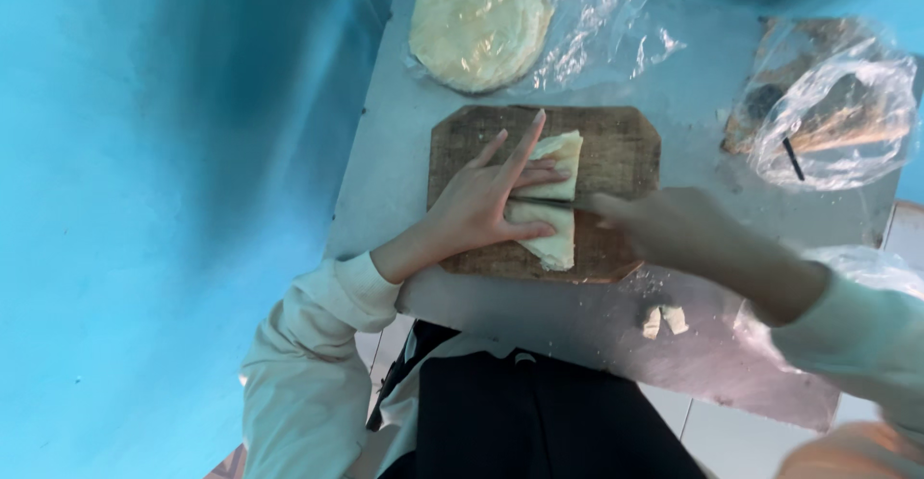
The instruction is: The person cuts a stack of thin round wrappers on a wooden board into strips using a knife, then separates the cut strips by hand and stacks them on the metal table. They continue cutting additional wrapper pieces and arranging the finished strips in a pile.
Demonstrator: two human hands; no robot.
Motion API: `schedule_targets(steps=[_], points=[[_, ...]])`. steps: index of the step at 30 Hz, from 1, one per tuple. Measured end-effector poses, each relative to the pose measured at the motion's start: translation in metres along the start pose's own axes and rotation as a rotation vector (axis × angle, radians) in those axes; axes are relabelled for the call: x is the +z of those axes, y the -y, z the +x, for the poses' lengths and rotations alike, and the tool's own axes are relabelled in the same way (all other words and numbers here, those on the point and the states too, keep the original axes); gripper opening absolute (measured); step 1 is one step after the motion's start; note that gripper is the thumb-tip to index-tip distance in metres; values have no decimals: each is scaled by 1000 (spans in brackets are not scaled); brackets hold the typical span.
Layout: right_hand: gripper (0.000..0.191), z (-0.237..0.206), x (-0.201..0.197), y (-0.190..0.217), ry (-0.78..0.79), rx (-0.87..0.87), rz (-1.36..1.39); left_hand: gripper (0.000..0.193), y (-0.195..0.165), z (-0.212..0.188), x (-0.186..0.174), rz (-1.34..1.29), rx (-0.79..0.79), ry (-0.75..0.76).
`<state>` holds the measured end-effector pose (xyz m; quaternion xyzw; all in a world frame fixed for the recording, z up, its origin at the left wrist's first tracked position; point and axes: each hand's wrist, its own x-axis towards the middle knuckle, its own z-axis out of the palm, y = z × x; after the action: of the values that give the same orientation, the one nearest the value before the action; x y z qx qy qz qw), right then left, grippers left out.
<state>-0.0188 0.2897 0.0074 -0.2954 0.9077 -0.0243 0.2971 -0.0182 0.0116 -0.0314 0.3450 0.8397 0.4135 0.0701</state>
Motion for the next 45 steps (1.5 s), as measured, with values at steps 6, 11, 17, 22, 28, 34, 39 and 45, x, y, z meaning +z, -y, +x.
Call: schedule_targets(steps=[6, 11, 17, 22, 28, 34, 39, 45], points=[[19, -19, -5, -13, 12, 40, 4, 124, 0, 1, -1, -35, 8, 2], [26, 7, 3, -3, -61, -57, -51, 123, 0, 4, -3, -23, 0, 15], [19, -35, 6, -26, -68, 51, 8, 123, 0, 8, -2, -38, 19, 1], [15, -26, 4, -25, -83, 45, -45, 122, 0, 10, -5, -34, 8, 13], [24, -6, 3, -16, -142, -19, -38, 122, -1, 10, -7, -29, 8, 7], [24, -59, -3, -29, -25, 205, -44, 120, -1, 11, -8, -22, 34, -4], [27, -111, -8, -27, 32, 405, -123, 114, -2, 10, -8, -61, 3, 35], [28, -145, 30, 2, -461, 574, -100, 64, 5, 16, -13, -231, 58, -31]])
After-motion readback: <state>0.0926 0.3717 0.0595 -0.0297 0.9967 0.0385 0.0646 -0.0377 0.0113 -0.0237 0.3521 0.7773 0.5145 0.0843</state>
